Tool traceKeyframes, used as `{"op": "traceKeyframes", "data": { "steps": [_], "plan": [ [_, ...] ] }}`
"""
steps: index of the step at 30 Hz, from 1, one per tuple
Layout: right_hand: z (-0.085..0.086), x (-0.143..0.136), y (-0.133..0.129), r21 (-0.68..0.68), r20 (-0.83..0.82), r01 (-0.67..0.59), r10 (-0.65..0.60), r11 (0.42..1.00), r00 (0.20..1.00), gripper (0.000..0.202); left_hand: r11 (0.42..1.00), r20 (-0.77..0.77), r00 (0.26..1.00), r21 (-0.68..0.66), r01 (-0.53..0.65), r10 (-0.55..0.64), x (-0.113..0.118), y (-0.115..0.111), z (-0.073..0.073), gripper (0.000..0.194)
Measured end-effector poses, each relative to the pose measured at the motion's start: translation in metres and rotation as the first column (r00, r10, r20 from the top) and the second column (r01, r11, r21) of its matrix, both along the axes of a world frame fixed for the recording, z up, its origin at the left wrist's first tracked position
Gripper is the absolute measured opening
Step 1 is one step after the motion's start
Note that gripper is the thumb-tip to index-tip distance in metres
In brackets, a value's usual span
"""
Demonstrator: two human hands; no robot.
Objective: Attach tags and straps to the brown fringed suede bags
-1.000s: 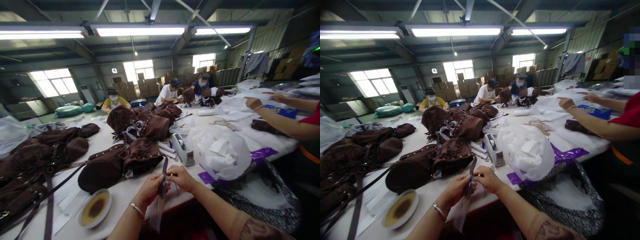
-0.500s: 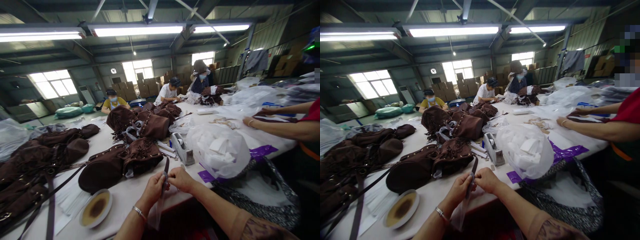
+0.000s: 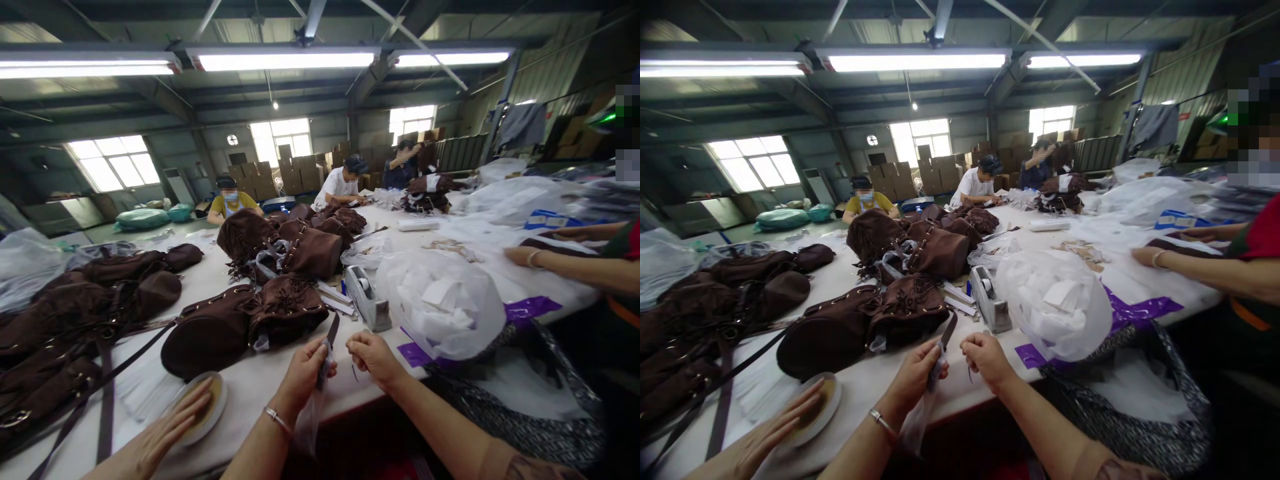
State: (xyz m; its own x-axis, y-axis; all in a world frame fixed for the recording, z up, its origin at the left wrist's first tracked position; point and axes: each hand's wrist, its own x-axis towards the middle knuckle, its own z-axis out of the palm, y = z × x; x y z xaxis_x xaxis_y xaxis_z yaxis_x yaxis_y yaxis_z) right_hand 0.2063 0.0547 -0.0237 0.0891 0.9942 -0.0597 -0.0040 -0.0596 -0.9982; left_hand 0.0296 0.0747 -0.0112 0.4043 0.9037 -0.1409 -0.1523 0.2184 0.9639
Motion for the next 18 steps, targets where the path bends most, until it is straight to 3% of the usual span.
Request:
{"op": "traceKeyframes", "data": {
  "steps": [3,6,9,13,16,18],
  "plan": [
    [0.01,0.0,-0.002,0.195,0.096,-0.014,-0.005,0.981,0.995,0.022,1.0,0.048,0.998,-0.003,0.03,-0.03,0.003,-0.002,0.001,0.069],
    [0.019,-0.003,-0.001,0.305,0.259,-0.132,0.051,0.943,0.965,0.019,1.0,0.055,0.998,-0.002,0.021,-0.021,0.005,-0.002,-0.001,0.076],
    [0.022,-0.006,0.002,0.263,0.264,-0.212,0.141,0.941,0.954,0.019,1.0,0.024,0.999,-0.012,0.025,-0.025,0.005,-0.001,-0.002,0.089],
    [0.021,-0.007,0.006,0.192,0.07,-0.271,0.262,0.943,0.963,0.016,0.999,0.01,0.999,-0.009,0.051,-0.051,0.003,-0.001,0.001,0.1],
    [0.022,-0.009,0.006,0.155,-0.012,-0.307,0.312,0.939,0.95,0.013,0.998,0.009,0.998,-0.013,0.061,-0.06,0.002,-0.001,0.003,0.103],
    [0.025,-0.01,0.004,0.137,0.018,-0.303,0.304,0.943,0.953,0.009,0.998,0.013,0.998,-0.019,0.063,-0.063,0.002,-0.001,0.002,0.106]
  ]
}}
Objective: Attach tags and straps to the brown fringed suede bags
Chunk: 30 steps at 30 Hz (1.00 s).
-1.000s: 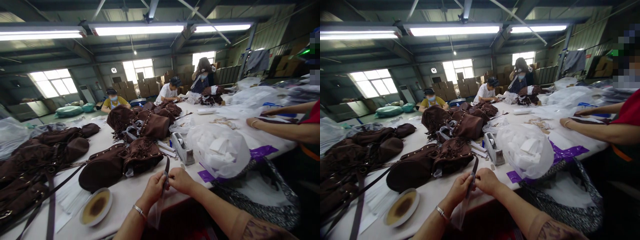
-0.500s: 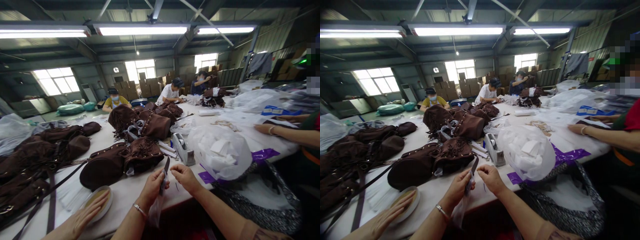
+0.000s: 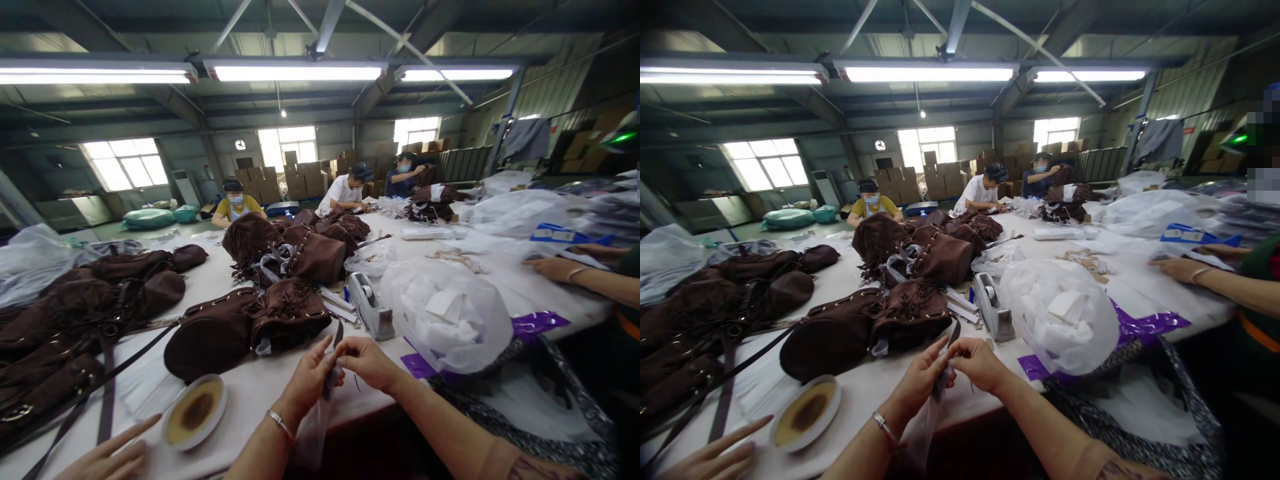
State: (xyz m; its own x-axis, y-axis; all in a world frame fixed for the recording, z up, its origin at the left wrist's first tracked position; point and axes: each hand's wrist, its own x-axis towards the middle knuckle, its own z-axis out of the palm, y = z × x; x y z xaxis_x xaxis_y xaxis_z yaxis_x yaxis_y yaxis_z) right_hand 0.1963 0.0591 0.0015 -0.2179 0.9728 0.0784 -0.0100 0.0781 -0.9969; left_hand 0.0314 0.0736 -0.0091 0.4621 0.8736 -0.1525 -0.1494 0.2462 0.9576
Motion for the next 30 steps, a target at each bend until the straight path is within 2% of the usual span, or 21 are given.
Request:
{"op": "traceKeyframes", "data": {
  "steps": [2,5,8,13,16,18,20,22,24,26,30],
  "plan": [
    [0.004,-0.001,-0.002,0.04,0.099,0.053,-0.057,0.998,0.993,0.005,1.0,0.02,1.0,0.011,0.01,-0.01,-0.001,0.0,-0.001,0.11],
    [0.009,-0.002,-0.006,0.182,0.274,0.124,-0.172,0.975,0.946,0.007,0.999,0.041,0.999,0.049,0.001,-0.003,-0.001,0.001,-0.002,0.111],
    [0.013,-0.005,-0.008,0.279,0.354,0.148,-0.245,0.949,0.903,0.011,0.996,0.032,0.999,0.076,-0.042,0.04,0.001,0.0,-0.002,0.11],
    [0.013,-0.006,-0.007,0.239,0.349,0.125,-0.205,0.963,0.914,0.014,0.994,0.057,0.995,0.067,-0.091,0.087,0.005,-0.001,-0.002,0.112],
    [0.01,-0.001,-0.004,0.301,0.437,0.046,-0.181,0.953,0.881,0.016,0.996,-0.008,0.998,0.061,-0.061,0.061,0.003,-0.001,-0.001,0.103],
    [0.009,0.006,-0.002,0.347,0.557,-0.03,-0.18,0.938,0.81,0.014,0.996,-0.106,0.993,0.078,-0.038,0.046,0.0,0.0,0.001,0.093],
    [0.009,0.013,0.0,0.363,0.69,-0.119,-0.181,0.924,0.701,0.011,0.993,-0.176,0.984,0.119,-0.011,0.032,-0.001,0.0,0.004,0.078],
    [0.011,0.02,0.002,0.358,0.789,-0.2,-0.181,0.912,0.587,0.01,0.983,-0.191,0.982,0.183,0.022,0.013,0.001,-0.001,0.007,0.062],
    [0.014,0.024,0.004,0.35,0.826,-0.248,-0.173,0.903,0.536,0.01,0.972,-0.181,0.983,0.234,0.033,0.01,0.003,-0.001,0.01,0.051],
    [0.016,0.025,0.005,0.35,0.788,-0.213,-0.163,0.912,0.594,0.011,0.974,-0.167,0.986,0.224,0.013,0.025,0.005,-0.002,0.012,0.048],
    [0.013,0.018,0.003,0.227,0.513,-0.06,-0.067,0.972,0.856,0.015,0.995,-0.145,0.989,0.099,-0.012,0.027,-0.001,-0.003,0.014,0.056]
  ]
}}
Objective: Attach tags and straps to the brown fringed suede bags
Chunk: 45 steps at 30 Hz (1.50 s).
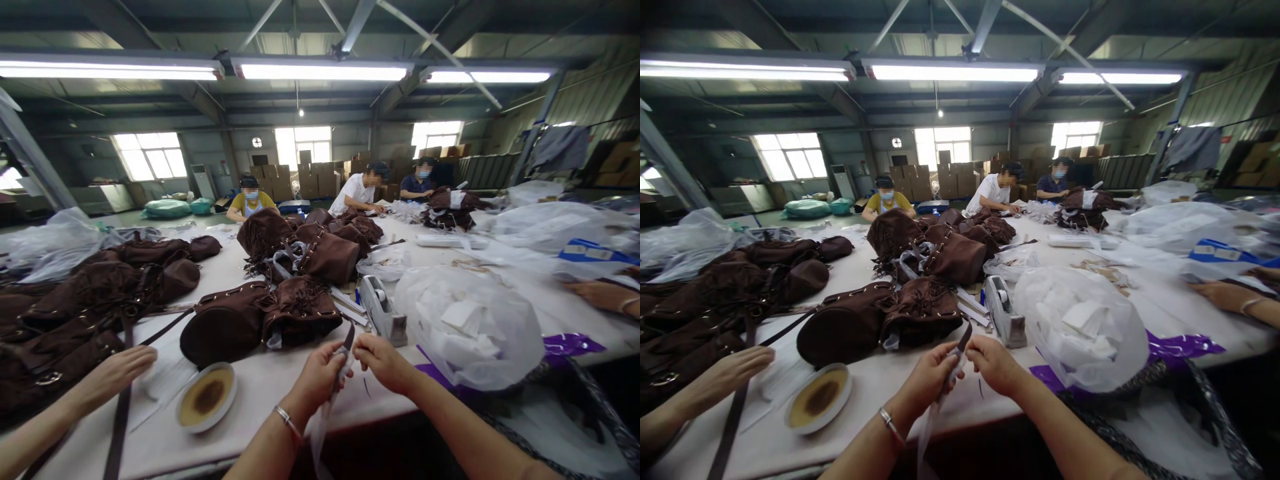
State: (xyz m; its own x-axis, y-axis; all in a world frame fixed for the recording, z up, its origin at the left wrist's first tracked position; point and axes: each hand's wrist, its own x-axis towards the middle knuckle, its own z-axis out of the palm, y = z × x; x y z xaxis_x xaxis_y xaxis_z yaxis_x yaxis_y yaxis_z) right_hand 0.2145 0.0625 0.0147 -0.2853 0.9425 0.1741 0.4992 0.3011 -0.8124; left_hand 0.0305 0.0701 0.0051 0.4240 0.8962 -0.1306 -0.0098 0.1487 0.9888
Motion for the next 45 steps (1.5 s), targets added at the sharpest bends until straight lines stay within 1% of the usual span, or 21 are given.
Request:
{"op": "traceKeyframes", "data": {
  "steps": [2,4,8,10,12,15,17,19,21,23,24,25,26,27,28,30,31,35,39,42,45],
  "plan": [
    [-0.004,-0.005,-0.001,-0.093,-0.14,-0.033,0.019,0.995,0.99,0.013,0.999,0.023,1.0,-0.039,0.017,-0.016,-0.004,-0.001,0.001,0.06],
    [-0.008,-0.01,-0.002,-0.145,-0.211,-0.059,0.028,0.988,0.977,0.013,0.997,0.055,0.998,-0.065,0.042,-0.039,-0.007,-0.002,0.003,0.062],
    [-0.011,-0.012,0.0,-0.2,-0.264,-0.087,0.031,0.976,0.964,0.014,0.985,0.114,0.987,-0.122,0.124,-0.11,-0.011,-0.004,0.004,0.066],
    [-0.009,-0.012,0.001,-0.171,-0.238,-0.104,0.062,0.98,0.969,0.013,0.977,0.142,0.982,-0.154,0.148,-0.126,-0.012,-0.004,0.003,0.067],
    [-0.006,-0.011,0.0,-0.11,-0.167,-0.129,0.109,0.986,0.98,0.013,0.971,0.158,0.98,-0.186,0.149,-0.12,-0.013,-0.004,-0.001,0.063],
    [-0.001,-0.009,-0.002,-0.016,0.048,-0.142,0.142,0.99,0.989,0.016,0.963,0.097,0.99,-0.237,0.127,-0.107,-0.014,-0.005,-0.008,0.062],
    [0.0,-0.008,-0.004,0.047,0.24,-0.133,0.118,0.99,0.964,0.016,0.966,-0.02,0.992,-0.229,0.119,-0.127,-0.013,-0.005,-0.012,0.065],
    [0.0,-0.006,-0.007,0.104,0.4,-0.118,0.067,0.987,0.914,0.016,0.974,-0.138,0.979,-0.19,0.123,-0.15,-0.012,-0.004,-0.014,0.064],
    [-0.002,-0.005,-0.009,0.145,0.465,-0.097,0.019,0.985,0.885,0.016,0.981,-0.204,0.967,-0.153,0.122,-0.152,-0.011,-0.004,-0.014,0.057],
    [-0.004,-0.003,-0.008,0.179,0.401,-0.036,-0.039,0.983,0.915,0.014,0.985,-0.231,0.964,-0.139,0.101,-0.131,-0.012,-0.004,-0.012,0.048],
    [-0.006,-0.002,-0.005,0.176,0.316,0.016,-0.072,0.984,0.946,0.013,0.987,-0.247,0.962,-0.133,0.085,-0.116,-0.013,-0.004,-0.011,0.044],
    [-0.008,-0.001,-0.002,0.122,0.188,0.091,-0.113,0.988,0.976,0.012,0.989,-0.263,0.96,-0.127,0.07,-0.101,-0.015,-0.005,-0.009,0.04],
    [-0.01,-0.001,0.003,0.014,0.043,0.17,-0.17,0.985,0.984,0.012,0.991,-0.275,0.957,-0.123,0.059,-0.091,-0.016,-0.005,-0.008,0.037],
    [-0.012,-0.002,0.009,-0.129,-0.087,0.229,-0.241,0.965,0.967,0.014,0.992,-0.283,0.955,-0.118,0.052,-0.084,-0.018,-0.006,-0.006,0.035],
    [-0.015,-0.004,0.015,-0.28,-0.184,0.251,-0.309,0.927,0.933,0.018,0.992,-0.288,0.954,-0.116,0.05,-0.082,-0.019,-0.007,-0.005,0.034],
    [-0.019,-0.012,0.026,-0.5,-0.277,0.224,-0.4,0.837,0.874,0.024,0.993,-0.299,0.951,-0.108,0.055,-0.085,-0.02,-0.009,-0.003,0.034],
    [-0.021,-0.017,0.031,-0.551,-0.298,0.201,-0.416,0.81,0.859,0.026,0.993,-0.307,0.948,-0.1,0.058,-0.086,-0.021,-0.01,-0.003,0.035],
    [-0.027,-0.039,0.042,-0.645,-0.407,0.107,-0.458,0.757,0.791,0.03,0.997,-0.332,0.94,-0.056,0.061,-0.076,-0.022,-0.01,-0.006,0.044],
    [-0.03,-0.046,0.041,-0.688,-0.468,0.039,-0.484,0.725,0.739,0.027,1.0,-0.365,0.931,0.002,0.01,-0.009,-0.022,-0.006,-0.014,0.049],
    [-0.033,-0.044,0.035,-0.698,-0.473,0.017,-0.478,0.716,0.74,0.026,0.995,-0.429,0.901,0.089,-0.034,0.069,-0.018,0.001,-0.019,0.045],
    [-0.038,-0.041,0.029,-0.688,-0.446,0.033,-0.459,0.725,0.768,0.028,0.98,-0.501,0.851,0.184,-0.071,0.156,-0.01,0.011,-0.02,0.041]
  ]
}}
